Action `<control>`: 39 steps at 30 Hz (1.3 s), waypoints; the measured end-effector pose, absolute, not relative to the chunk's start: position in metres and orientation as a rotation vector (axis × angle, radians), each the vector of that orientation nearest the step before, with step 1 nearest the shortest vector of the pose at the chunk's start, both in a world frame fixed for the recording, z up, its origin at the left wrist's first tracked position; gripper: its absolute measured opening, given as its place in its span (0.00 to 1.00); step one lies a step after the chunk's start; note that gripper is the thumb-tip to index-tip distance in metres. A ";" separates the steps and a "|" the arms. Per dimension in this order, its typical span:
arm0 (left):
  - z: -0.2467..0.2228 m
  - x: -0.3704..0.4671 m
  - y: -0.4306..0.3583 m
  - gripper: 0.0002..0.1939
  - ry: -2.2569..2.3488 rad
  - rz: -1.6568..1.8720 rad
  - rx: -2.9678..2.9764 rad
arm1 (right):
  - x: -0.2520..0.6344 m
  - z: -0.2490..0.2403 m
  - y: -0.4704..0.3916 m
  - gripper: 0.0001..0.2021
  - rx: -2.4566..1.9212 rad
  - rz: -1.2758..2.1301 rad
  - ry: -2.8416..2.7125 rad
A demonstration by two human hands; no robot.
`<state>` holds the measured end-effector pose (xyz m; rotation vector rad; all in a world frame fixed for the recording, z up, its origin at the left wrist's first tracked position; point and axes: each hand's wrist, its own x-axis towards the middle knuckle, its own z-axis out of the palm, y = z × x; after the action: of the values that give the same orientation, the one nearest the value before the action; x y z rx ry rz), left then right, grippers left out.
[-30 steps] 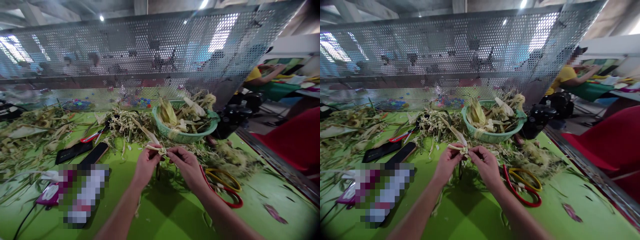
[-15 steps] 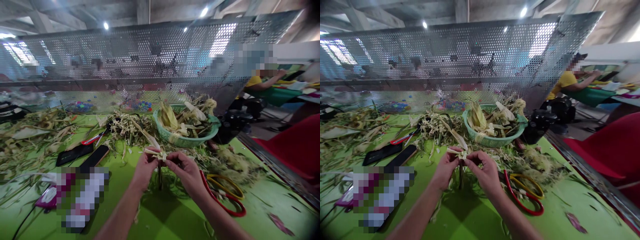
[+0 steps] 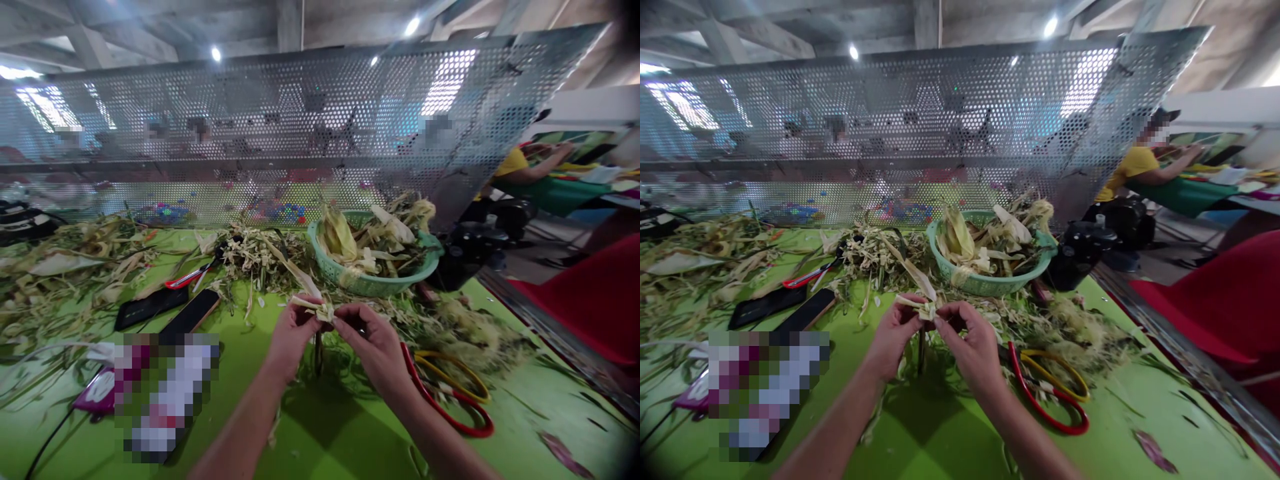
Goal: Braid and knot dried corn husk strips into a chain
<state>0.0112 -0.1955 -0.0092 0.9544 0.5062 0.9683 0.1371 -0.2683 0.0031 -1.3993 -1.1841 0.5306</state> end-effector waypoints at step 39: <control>-0.012 0.012 -0.196 0.14 0.459 0.964 1.042 | 0.142 0.008 -0.270 0.03 -1.496 0.080 -1.405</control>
<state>0.0122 -0.1963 -0.0116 1.0425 0.4590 0.9636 0.1417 -0.2699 0.0077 -1.4962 -1.4053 0.0802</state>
